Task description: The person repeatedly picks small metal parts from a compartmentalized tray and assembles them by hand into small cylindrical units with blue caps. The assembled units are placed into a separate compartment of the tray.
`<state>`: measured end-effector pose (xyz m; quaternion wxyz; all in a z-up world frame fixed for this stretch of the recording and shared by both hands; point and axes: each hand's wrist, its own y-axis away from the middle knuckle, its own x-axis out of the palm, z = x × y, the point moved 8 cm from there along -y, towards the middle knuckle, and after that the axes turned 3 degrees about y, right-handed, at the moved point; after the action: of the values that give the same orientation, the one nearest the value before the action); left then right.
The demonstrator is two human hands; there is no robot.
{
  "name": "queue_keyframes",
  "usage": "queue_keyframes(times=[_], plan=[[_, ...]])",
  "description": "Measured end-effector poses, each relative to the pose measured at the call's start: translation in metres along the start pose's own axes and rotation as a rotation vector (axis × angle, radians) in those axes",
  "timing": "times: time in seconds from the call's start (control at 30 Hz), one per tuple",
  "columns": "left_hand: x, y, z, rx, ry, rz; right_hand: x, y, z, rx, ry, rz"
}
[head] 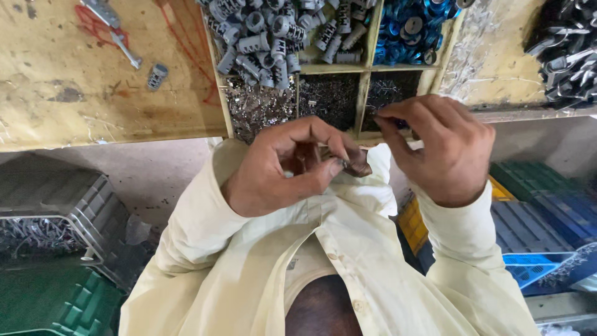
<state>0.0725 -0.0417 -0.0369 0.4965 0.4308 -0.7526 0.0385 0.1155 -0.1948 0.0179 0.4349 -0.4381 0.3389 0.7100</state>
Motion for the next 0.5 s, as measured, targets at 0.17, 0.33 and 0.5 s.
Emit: queue_keyframes(times=[0.17, 0.33, 0.5], plan=[[0.0, 0.001, -0.012, 0.178, -0.617, -0.186, 0.01, 0.029, -0.033, 0.227, -0.218, 0.018], [0.008, -0.01, 0.001, 0.191, -0.453, -0.114, 0.02, 0.056, -0.058, 0.359, -0.306, -0.051], [0.014, -0.015, 0.011, 0.247, -0.54, -0.158, 0.034, 0.078, -0.072, 0.482, -0.806, -0.148]])
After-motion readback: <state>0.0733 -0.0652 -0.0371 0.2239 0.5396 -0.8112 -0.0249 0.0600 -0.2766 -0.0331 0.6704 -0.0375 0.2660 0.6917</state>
